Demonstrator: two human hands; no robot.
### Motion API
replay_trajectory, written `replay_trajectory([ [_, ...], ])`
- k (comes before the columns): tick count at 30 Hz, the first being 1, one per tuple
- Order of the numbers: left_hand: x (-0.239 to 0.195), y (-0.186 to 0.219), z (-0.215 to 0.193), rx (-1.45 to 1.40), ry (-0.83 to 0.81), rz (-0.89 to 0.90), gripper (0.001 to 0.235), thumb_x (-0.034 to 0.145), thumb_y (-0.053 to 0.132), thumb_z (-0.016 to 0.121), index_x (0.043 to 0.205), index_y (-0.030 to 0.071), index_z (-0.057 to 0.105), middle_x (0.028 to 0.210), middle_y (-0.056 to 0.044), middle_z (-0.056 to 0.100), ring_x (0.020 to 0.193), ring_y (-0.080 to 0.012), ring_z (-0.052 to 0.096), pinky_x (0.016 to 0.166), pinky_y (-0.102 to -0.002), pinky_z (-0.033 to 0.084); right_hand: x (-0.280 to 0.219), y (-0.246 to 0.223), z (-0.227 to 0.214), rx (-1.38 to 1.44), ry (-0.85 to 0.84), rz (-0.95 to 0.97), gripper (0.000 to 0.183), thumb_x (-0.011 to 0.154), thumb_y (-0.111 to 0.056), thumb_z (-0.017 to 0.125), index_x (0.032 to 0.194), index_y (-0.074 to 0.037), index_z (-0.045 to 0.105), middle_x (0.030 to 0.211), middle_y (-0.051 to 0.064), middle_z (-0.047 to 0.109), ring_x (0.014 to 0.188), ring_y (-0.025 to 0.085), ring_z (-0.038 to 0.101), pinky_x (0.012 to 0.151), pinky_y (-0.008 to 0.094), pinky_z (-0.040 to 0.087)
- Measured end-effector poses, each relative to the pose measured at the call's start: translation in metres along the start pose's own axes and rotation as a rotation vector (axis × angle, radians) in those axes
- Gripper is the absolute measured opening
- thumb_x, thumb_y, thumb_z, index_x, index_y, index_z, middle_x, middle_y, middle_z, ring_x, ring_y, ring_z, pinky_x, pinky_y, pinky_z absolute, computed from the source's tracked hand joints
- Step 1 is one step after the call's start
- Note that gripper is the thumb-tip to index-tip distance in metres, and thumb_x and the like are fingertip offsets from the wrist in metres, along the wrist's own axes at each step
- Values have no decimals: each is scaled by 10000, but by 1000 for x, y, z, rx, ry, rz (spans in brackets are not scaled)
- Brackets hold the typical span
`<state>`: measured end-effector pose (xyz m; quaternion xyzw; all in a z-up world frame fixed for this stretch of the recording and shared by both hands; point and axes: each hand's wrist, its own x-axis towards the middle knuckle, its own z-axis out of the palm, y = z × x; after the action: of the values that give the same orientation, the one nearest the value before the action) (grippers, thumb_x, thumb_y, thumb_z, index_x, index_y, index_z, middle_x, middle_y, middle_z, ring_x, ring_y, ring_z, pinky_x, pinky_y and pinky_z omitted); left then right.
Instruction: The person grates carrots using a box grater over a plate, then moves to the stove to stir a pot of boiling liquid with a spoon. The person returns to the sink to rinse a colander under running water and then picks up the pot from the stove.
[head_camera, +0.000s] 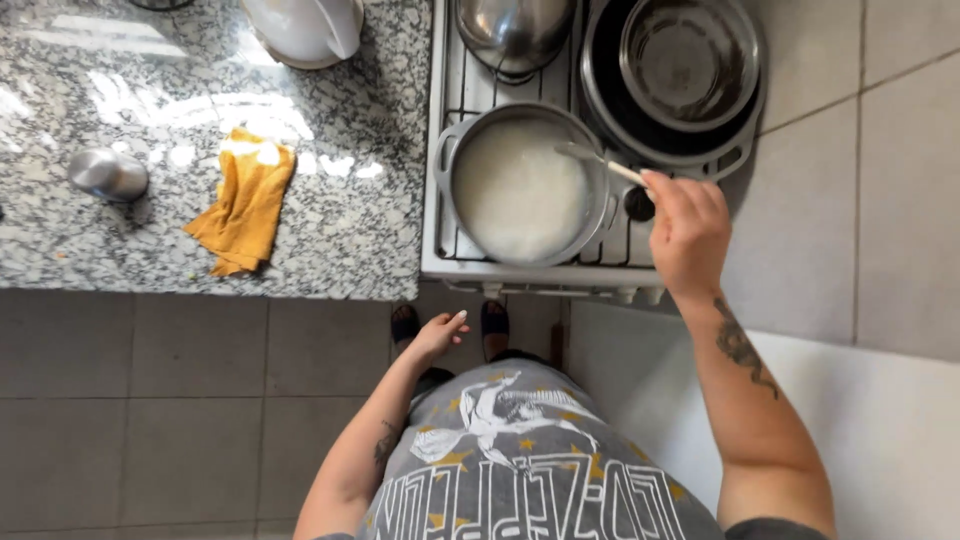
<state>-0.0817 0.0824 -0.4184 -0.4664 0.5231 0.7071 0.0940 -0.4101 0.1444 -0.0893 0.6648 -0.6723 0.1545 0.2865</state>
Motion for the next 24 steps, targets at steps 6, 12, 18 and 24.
replay_trajectory([
  [6, -17, 49, 59, -405, 48, -69, 477, 972, 459, 381, 1248, 101, 536, 1096, -68, 683, 967, -242, 654, 774, -443, 470, -31, 36, -3, 739, -17, 810, 124, 990, -35, 603, 1071, -49, 696, 753, 93, 569, 679, 147, 528, 651, 271, 463],
  [12, -3, 52, 85, -637, 181, -40, 490, 975, 508, 341, 1159, 114, 567, 1066, -65, 679, 893, -186, 650, 631, -271, 507, -53, 56, 5, 1153, -23, 1232, 158, 969, -78, 538, 1088, -53, 639, 625, 29, 526, 546, 45, 484, 510, 135, 409],
  [18, 20, 33, 94, -370, 366, 104, 386, 973, 473, 457, 1030, 123, 609, 914, -33, 694, 783, -169, 662, 634, -289, 471, -70, 74, 15, 1179, 30, 1221, 162, 968, -91, 566, 1098, -37, 646, 629, 56, 537, 524, 67, 490, 495, 144, 438],
  [24, 16, 42, 84, 818, 992, 450, 312, 826, 517, 586, 816, 205, 587, 707, 2, 602, 604, -241, 622, 559, -368, 511, -71, 92, 19, 1237, 62, 1309, 167, 970, -135, 562, 1096, -61, 643, 641, 46, 547, 530, 68, 520, 489, 143, 458],
])
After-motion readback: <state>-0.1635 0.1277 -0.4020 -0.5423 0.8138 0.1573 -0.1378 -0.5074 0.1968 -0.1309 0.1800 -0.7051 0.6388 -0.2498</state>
